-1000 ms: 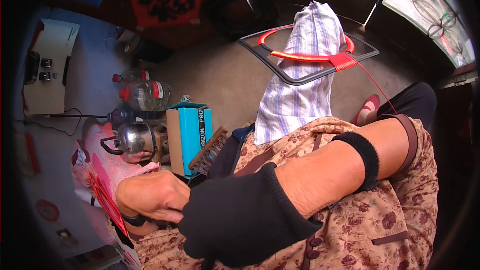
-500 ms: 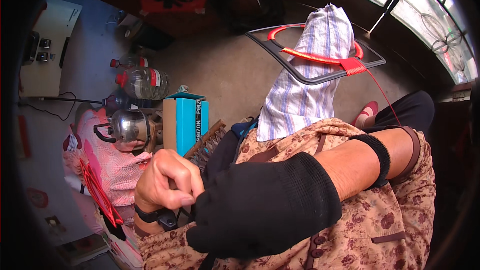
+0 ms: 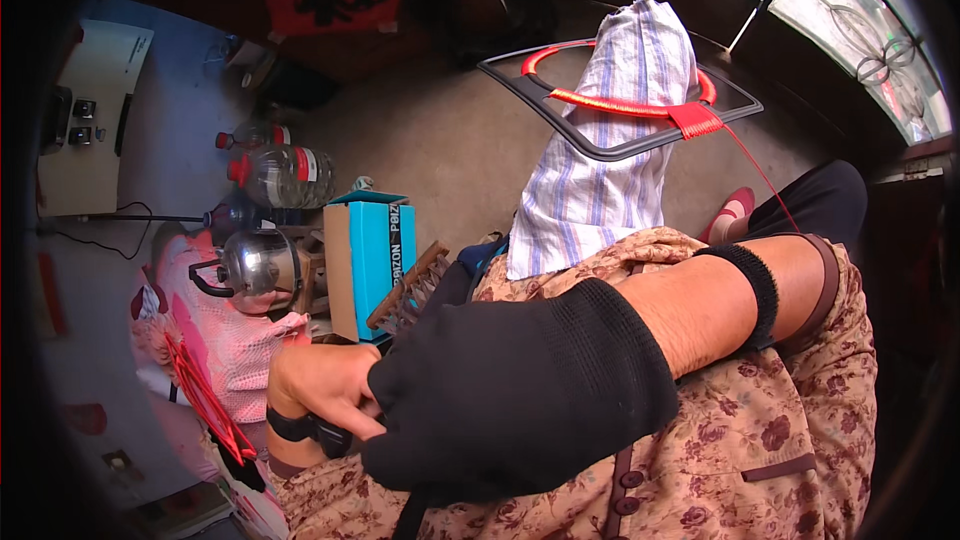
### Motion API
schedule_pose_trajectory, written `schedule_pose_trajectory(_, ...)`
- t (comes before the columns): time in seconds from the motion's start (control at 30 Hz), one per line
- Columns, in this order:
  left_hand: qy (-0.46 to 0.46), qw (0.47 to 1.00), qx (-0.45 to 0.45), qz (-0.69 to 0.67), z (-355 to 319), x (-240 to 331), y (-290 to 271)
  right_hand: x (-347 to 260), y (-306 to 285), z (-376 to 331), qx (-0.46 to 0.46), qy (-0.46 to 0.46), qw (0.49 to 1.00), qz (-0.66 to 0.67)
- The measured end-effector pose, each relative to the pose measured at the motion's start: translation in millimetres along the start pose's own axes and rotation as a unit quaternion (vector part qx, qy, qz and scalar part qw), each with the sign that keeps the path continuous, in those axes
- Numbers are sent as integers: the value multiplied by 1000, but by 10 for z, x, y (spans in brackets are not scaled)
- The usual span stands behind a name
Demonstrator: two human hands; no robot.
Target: Wrapping a square plastic frame with red cord to create a woven furniture component.
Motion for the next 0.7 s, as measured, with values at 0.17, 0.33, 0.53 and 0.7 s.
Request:
schedule_pose_trajectory(0.17,-14,958,78,274,80,367,195,109,106,-65,-106,78,989,72)
schedule_pose_trajectory(0.33,-110,948,120,272,240,410,114,354,-358,-642,14,245,964,99)
schedule_pose_trajectory(0.53,-179,925,258,213,371,383,-104,289,-741,-1761,91,477,870,86)
schedule_pose_trajectory(0.7,-223,895,222,316,495,431,-94,63,-649,-2173,126,575,801,106)
Point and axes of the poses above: each hand's wrist, its own z-axis towards the middle knuckle, its own y-axis out of the palm, x = y × z, the point moved 5 cm from there along z, towards the middle knuckle, and after that the axes turned 1 degree about -z, right-handed, at the moved point
